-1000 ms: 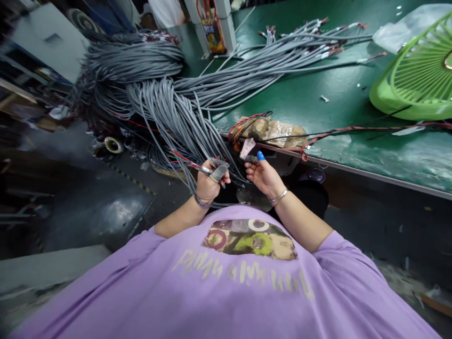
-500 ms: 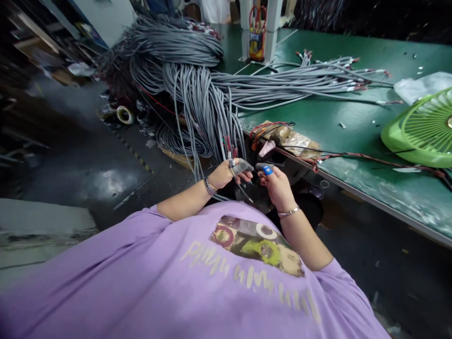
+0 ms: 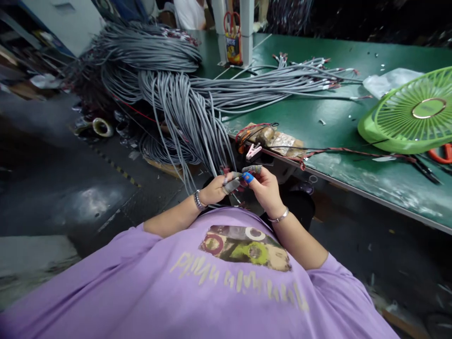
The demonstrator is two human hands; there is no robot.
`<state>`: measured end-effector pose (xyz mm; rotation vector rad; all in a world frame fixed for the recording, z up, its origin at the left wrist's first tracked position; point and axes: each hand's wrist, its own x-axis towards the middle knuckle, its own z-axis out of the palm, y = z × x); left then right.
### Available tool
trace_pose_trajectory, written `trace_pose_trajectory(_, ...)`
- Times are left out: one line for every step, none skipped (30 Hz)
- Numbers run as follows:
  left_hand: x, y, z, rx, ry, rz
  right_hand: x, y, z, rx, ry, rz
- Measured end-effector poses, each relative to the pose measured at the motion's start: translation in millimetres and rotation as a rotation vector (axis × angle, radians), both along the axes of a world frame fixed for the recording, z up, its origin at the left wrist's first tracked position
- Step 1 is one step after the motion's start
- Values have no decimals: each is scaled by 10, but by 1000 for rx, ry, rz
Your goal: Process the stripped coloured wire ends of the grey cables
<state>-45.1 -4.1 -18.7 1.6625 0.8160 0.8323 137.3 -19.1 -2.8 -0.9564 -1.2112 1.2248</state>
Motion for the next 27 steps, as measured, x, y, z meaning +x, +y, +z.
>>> trace_pose_trajectory(-15, 3, 33, 43, -61, 36, 9, 23, -3, -33, 24, 29)
trace_pose_trajectory(-30, 8, 69, 67, -90, 68, 15, 42, -5, -56, 42, 65)
trace_pose_trajectory(-44, 15, 102, 73, -86, 91, 17, 60, -6, -72, 53, 101)
trace_pose_trajectory(-55, 22, 131, 67, -47, 94, 15, 75, -5, -84, 55, 132)
trace_pose_trajectory(-62, 27, 153, 46, -2, 87, 10, 89, -4, -97, 53, 154)
trace_pose_trajectory(-62, 29, 168, 13, 30, 74, 3, 103, -2, -109, 52, 160)
trace_pose_trajectory(-55, 28, 177, -40, 46, 61, -5, 119, -1, -125, 55, 152)
trace_pose_trajectory(-42, 24, 183, -101, 43, 55, -12, 136, 0, -146, 63, 137)
trace_pose_trajectory(-23, 17, 187, -159, 30, 45, -19, 153, 0, -178, 77, 123)
trace_pose_trajectory(0, 10, 192, -199, 23, 35, -26, 170, 2, -219, 94, 118)
trace_pose_trajectory(26, 3, 199, -220, 25, 27, -33, 187, 4, -266, 115, 123)
trace_pose_trajectory(52, -3, 207, -233, 31, 19, -39, 202, 8, -312, 136, 137)
trace_pose_trajectory(76, -6, 216, -246, 37, 17, -45, 213, 12, -349, 151, 149)
trace_pose_trajectory(98, -6, 226, -262, 38, 31, -51, 222, 16, -371, 159, 153)
trace_pose_trajectory(115, -2, 234, -285, 30, 49, -57, 228, 18, -379, 163, 147)
trace_pose_trajectory(129, 5, 240, -311, 11, 73, -63, 230, 17, -380, 169, 134)
trace_pose_trajectory(139, 15, 244, -339, -20, 104, -69, 229, 11, -377, 180, 116)
trace_pose_trajectory(146, 27, 246, -365, -64, 142, -74, 225, 1, -373, 195, 98)
trace_pose_trajectory(152, 40, 244, -389, -116, 185, -79, 219, -12, -369, 214, 84)
trace_pose_trajectory(156, 53, 241, -410, -171, 233, -84, 211, -29, -361, 232, 75)
trace_pose_trajectory(161, 64, 235, -426, -226, 283, -87, 203, -48, -345, 241, 67)
trace_pose_trajectory(166, 72, 229, -436, -272, 329, -90, 194, -67, -323, 236, 59)
trace_pose_trajectory(171, 77, 221, -443, -305, 364, -91, 185, -84, -296, 221, 51)
trace_pose_trajectory(176, 78, 212, -446, -324, 390, -91, 178, -100, -269, 200, 41)
trace_pose_trajectory(179, 77, 203, -446, -331, 409, -91, 173, -112, -245, 178, 29)
trace_pose_trajectory(180, 73, 193, -445, -329, 421, -90, 171, -120, -228, 154, 17)
trace_pose_trajectory(178, 68, 183, -445, -319, 426, -89, 171, -125, -218, 131, 7)
